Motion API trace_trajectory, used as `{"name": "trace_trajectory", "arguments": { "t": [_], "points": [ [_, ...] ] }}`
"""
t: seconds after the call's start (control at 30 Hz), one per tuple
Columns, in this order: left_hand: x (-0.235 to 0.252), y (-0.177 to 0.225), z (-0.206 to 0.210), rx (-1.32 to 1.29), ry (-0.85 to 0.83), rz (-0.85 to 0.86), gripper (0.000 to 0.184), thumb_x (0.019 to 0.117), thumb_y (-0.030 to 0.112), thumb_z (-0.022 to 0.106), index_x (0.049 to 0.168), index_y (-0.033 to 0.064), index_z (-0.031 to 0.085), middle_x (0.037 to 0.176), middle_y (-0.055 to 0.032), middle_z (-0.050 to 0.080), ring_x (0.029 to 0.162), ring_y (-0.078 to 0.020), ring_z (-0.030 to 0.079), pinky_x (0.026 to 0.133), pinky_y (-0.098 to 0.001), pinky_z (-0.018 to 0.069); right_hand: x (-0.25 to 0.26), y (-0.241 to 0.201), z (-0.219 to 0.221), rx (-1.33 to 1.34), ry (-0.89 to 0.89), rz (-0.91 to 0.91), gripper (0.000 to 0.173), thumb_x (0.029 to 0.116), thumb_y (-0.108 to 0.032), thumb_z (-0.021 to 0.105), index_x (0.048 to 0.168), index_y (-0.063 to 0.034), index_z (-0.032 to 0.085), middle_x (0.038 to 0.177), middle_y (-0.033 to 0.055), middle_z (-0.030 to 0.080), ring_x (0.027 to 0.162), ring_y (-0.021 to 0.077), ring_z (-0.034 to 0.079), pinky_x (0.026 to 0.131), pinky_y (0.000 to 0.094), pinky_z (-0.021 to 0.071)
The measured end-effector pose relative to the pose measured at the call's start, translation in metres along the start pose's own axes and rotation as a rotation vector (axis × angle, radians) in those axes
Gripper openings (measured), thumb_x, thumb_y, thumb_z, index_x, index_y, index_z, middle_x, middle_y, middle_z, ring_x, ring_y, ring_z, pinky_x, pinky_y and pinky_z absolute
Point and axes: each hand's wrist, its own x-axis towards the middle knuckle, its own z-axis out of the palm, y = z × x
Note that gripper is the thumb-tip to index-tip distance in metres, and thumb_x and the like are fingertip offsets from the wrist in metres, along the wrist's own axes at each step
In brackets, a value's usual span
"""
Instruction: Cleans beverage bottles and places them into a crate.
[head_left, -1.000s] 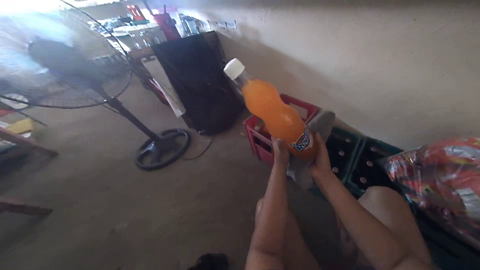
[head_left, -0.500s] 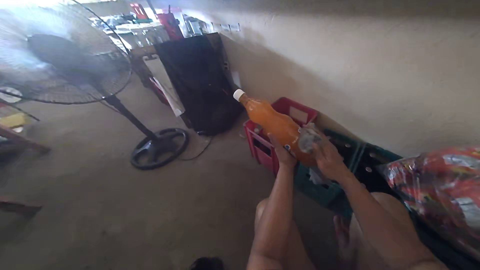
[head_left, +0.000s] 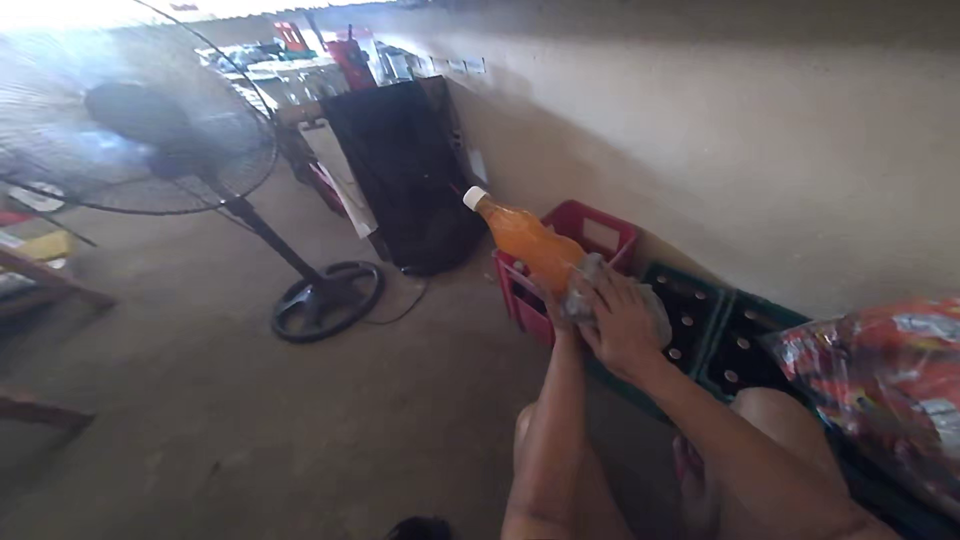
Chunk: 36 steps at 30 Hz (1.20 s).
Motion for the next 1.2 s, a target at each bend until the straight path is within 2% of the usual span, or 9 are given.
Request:
{"name": "trace_trajectory", "arguments": {
  "t": [0.1,0.33,0.47,0.57,0.67,0.87,1.0,1.1,1.2],
  "points": [
    [-0.016,0.029,0.018,-0.038,-0.005,0.068,0.092,0.0954,0.077,0.029,0.143,-0.0010,0.032,0.113,0.0021,0.060,0.100,0.0039,0.060,0.088,-0.0203,0.0528,0.007,0.013,-0.020,0.252,-0.142,0.402,0.055,0.1060,-0.036,0.046,0.144,0.0049,0.051,0.131,0.0259,0.064,0.120,0.0399,0.063,0.101,0.0560,0.0496],
    [-0.023,0.014,0.030,-0.107,-0.155,0.030,0.093,0.0906,0.069,0.056,0.140,-0.0076,0.037,0.116,-0.0058,0.064,0.102,0.0014,0.063,0.091,-0.0201,0.0536,0.108,-0.012,-0.057,0.474,-0.109,0.501,0.063,0.1102,-0.050,0.027,0.111,0.0011,0.064,0.085,0.0174,0.064,0.079,0.0309,0.066,0.070,0.0536,0.0534],
    [0.000,-0.002,0.025,0.000,-0.052,-0.176,0.043,0.1106,0.007,0.032,0.149,-0.0123,0.034,0.139,-0.0286,0.053,0.120,-0.0189,0.057,0.104,-0.0307,0.0467,0.032,-0.006,-0.021,0.242,0.104,0.142,0.062,0.1024,-0.036,0.051,0.152,0.0008,0.042,0.144,0.0248,0.054,0.131,0.0361,0.056,0.107,0.0536,0.0471],
    [-0.018,0.010,0.023,-0.036,-0.112,-0.011,0.064,0.1093,0.036,0.028,0.148,-0.0144,0.029,0.132,-0.0217,0.054,0.114,-0.0086,0.056,0.101,-0.0241,0.0457,0.023,0.004,-0.007,0.216,0.181,0.094,0.064,0.1001,-0.034,0.053,0.150,0.0047,0.044,0.142,0.0291,0.054,0.126,0.0397,0.059,0.102,0.0536,0.0507],
    [-0.023,0.013,0.026,-0.163,-0.195,0.039,0.129,0.0716,0.092,0.055,0.145,-0.0110,0.029,0.123,-0.0052,0.062,0.107,0.0017,0.060,0.096,-0.0208,0.0508,0.079,-0.010,-0.045,0.398,-0.026,0.245,0.066,0.1005,-0.030,0.063,0.153,0.0014,0.038,0.137,0.0245,0.060,0.120,0.0359,0.063,0.099,0.0546,0.0514],
    [-0.036,0.027,0.035,-0.162,-0.239,-0.011,0.053,0.1019,0.026,0.043,0.139,-0.0096,0.032,0.105,-0.0011,0.060,0.090,0.0076,0.059,0.083,-0.0134,0.0507,0.181,-0.022,-0.072,0.429,-0.240,0.223,0.066,0.0866,-0.015,0.080,0.144,-0.0030,0.050,0.120,0.0236,0.068,0.109,0.0386,0.067,0.093,0.0594,0.0514],
    [-0.032,0.021,0.027,-0.307,-0.288,-0.042,0.107,0.0674,0.087,0.066,0.128,0.0012,0.044,0.098,0.0093,0.070,0.089,0.0039,0.068,0.081,-0.0197,0.0584,0.176,0.036,-0.046,1.115,-0.400,0.209,0.036,0.1074,-0.025,0.045,0.134,-0.0025,0.053,0.119,0.0012,0.067,0.106,0.0006,0.063,0.096,0.0222,0.0528],
    [-0.032,0.017,0.020,-0.252,-0.331,0.011,0.116,0.0673,0.089,0.062,0.133,-0.0035,0.040,0.105,0.0082,0.069,0.095,0.0045,0.067,0.085,-0.0200,0.0573,0.141,0.057,-0.036,1.069,-0.359,0.364,0.061,0.1105,-0.042,0.025,0.155,-0.0020,0.035,0.155,0.0130,0.045,0.141,0.0130,0.044,0.118,0.0339,0.0343],
    [-0.030,0.017,0.019,-0.199,-0.264,0.026,0.120,0.0688,0.091,0.059,0.135,-0.0071,0.037,0.106,0.0045,0.066,0.095,0.0043,0.064,0.086,-0.0195,0.0555,0.079,0.028,-0.052,0.703,-0.213,0.503,0.058,0.1096,-0.047,0.033,0.145,-0.0036,0.048,0.133,0.0180,0.061,0.121,0.0229,0.060,0.104,0.0453,0.0481]
  ]
}}
